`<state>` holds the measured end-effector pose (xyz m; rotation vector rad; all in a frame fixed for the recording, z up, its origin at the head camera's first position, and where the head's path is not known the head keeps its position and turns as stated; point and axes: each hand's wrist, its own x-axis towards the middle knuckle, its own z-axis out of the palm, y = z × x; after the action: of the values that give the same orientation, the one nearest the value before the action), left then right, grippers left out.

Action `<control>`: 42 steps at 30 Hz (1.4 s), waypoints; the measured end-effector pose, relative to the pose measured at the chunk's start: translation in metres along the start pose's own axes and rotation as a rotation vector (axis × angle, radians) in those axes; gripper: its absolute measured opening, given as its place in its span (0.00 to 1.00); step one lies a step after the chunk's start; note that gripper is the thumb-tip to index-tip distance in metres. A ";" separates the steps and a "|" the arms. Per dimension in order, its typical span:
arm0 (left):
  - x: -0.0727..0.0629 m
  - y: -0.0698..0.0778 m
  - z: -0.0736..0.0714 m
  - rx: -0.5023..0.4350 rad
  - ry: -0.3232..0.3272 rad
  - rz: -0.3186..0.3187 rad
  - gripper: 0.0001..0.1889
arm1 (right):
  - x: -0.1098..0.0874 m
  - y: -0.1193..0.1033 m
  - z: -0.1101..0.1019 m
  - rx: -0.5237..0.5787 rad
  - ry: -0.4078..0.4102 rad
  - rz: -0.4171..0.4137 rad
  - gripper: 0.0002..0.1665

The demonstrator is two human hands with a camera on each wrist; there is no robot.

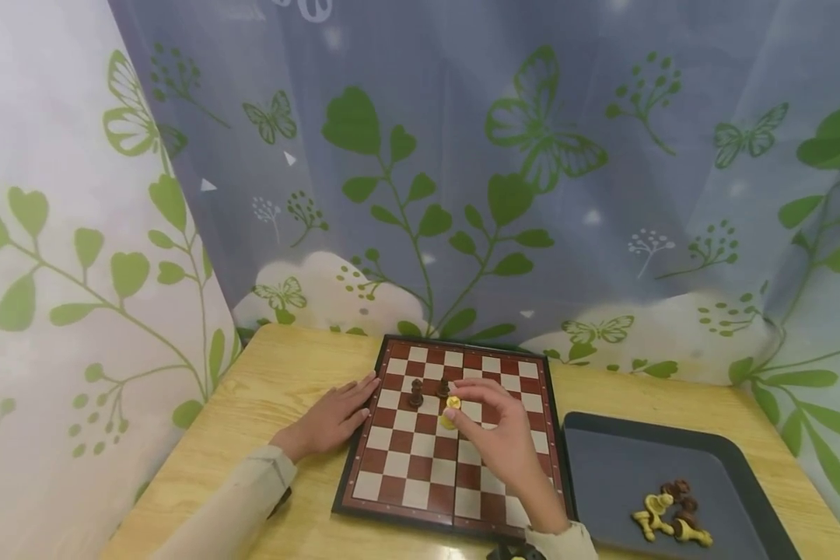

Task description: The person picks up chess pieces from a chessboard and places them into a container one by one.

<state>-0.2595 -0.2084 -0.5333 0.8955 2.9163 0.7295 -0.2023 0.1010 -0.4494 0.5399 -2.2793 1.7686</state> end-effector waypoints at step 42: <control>0.003 -0.003 0.005 -0.018 -0.008 -0.012 0.30 | -0.060 0.022 -0.110 -0.256 0.250 0.176 0.13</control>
<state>-0.2628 -0.2070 -0.5385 0.8773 2.9003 0.7482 -0.1630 0.2208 -0.4633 0.0698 -2.3800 1.4819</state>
